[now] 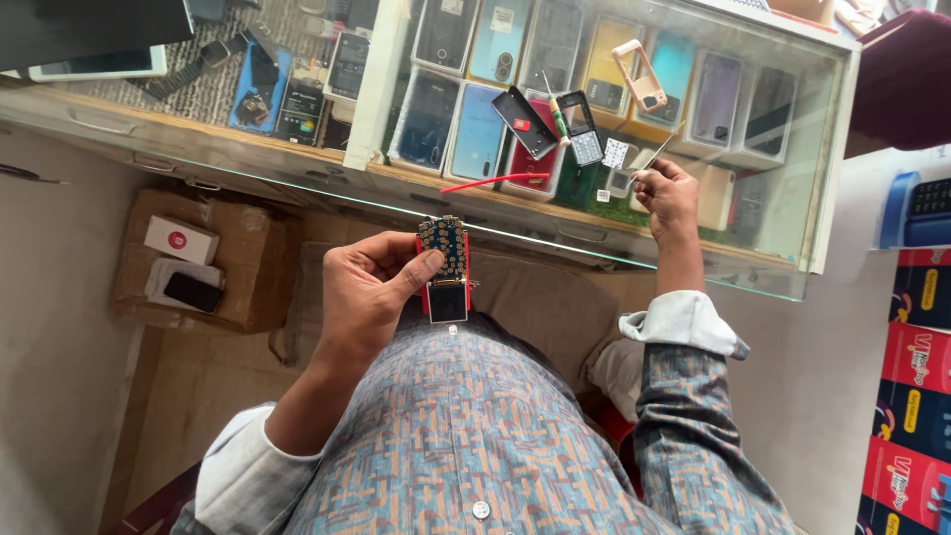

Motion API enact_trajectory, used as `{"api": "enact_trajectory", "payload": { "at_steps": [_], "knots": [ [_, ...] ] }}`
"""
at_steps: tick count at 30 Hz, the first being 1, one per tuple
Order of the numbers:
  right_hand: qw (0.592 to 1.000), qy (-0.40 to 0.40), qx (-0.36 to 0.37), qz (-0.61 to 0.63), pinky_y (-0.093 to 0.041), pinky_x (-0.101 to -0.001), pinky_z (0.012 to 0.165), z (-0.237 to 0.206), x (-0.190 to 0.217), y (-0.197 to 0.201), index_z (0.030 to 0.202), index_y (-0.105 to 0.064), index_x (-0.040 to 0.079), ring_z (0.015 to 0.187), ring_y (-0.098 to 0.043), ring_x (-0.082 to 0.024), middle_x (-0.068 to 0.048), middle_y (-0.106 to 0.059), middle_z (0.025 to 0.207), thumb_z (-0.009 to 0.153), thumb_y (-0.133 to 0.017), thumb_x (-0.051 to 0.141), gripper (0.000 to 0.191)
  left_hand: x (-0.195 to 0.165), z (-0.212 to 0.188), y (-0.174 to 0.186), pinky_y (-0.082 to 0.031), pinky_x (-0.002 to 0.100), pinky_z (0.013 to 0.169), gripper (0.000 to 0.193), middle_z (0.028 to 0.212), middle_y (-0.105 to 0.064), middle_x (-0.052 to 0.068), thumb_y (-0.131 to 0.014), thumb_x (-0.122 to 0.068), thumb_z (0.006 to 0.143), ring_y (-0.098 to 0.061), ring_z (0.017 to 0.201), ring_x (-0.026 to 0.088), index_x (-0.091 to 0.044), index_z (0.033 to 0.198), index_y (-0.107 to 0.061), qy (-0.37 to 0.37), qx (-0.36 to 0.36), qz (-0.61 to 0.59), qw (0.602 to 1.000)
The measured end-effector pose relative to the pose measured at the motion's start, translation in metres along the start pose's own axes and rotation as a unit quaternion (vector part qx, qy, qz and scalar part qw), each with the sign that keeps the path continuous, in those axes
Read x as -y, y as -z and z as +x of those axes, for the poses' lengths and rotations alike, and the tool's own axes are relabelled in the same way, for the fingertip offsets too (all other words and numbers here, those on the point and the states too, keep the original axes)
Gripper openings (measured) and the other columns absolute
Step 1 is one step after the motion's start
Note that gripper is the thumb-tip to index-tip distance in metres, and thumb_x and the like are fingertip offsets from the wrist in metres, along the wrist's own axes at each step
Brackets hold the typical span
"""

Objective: The person uses a red plastic tool to scrape and clean a small circuit board, then wipes it with a cloth. They attach a red plastic piece to the board and use tweezers to adjust a small component on the assembly.

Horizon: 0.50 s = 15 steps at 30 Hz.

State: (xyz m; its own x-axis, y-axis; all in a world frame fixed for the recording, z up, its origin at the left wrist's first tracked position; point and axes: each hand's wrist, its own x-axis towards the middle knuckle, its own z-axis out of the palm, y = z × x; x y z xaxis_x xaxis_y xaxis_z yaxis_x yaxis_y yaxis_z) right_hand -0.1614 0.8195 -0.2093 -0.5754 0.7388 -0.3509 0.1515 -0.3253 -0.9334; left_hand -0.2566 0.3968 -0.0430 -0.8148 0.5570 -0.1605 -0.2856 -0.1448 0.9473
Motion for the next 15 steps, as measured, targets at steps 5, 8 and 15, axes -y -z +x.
{"api": "enact_trajectory", "payload": {
  "at_steps": [5,8,15],
  "knots": [
    [0.952,0.191,-0.076,-0.225,-0.058,-0.0281,0.063,0.0,-0.004,0.003,0.106,-0.071,-0.002,0.068,-0.069,-0.015,-0.01,-0.073,0.087,0.089,-0.068,-0.001,0.018,0.006,0.0,-0.005,-0.063,0.024,0.073,0.022,0.091,-0.079,0.012,-0.078,-0.006,0.09,-0.074,0.08,0.01,0.008,0.107,-0.075,0.003,-0.001,0.004,1.0],
    [0.795,0.349,-0.104,-0.485,-0.06,-0.0357,0.075,-0.008,-0.007,0.003,0.104,-0.073,-0.003,0.08,-0.072,-0.024,-0.016,-0.074,0.092,0.087,-0.069,-0.002,0.017,0.01,-0.004,-0.008,-0.061,0.023,0.071,0.022,0.091,-0.078,0.011,-0.078,-0.007,0.091,-0.073,0.078,0.01,0.008,0.108,-0.075,-0.003,-0.003,0.018,1.0],
    [0.752,0.311,-0.045,-0.58,-0.055,-0.0457,0.084,-0.021,-0.007,-0.005,0.116,-0.073,0.0,0.089,-0.07,-0.041,-0.024,-0.071,0.097,0.076,-0.074,0.004,0.04,0.004,-0.012,-0.009,-0.061,0.023,0.07,0.022,0.09,-0.078,0.011,-0.078,-0.007,0.09,-0.073,0.078,0.009,0.007,0.107,-0.076,-0.004,-0.01,0.017,1.0]
  ]
}}
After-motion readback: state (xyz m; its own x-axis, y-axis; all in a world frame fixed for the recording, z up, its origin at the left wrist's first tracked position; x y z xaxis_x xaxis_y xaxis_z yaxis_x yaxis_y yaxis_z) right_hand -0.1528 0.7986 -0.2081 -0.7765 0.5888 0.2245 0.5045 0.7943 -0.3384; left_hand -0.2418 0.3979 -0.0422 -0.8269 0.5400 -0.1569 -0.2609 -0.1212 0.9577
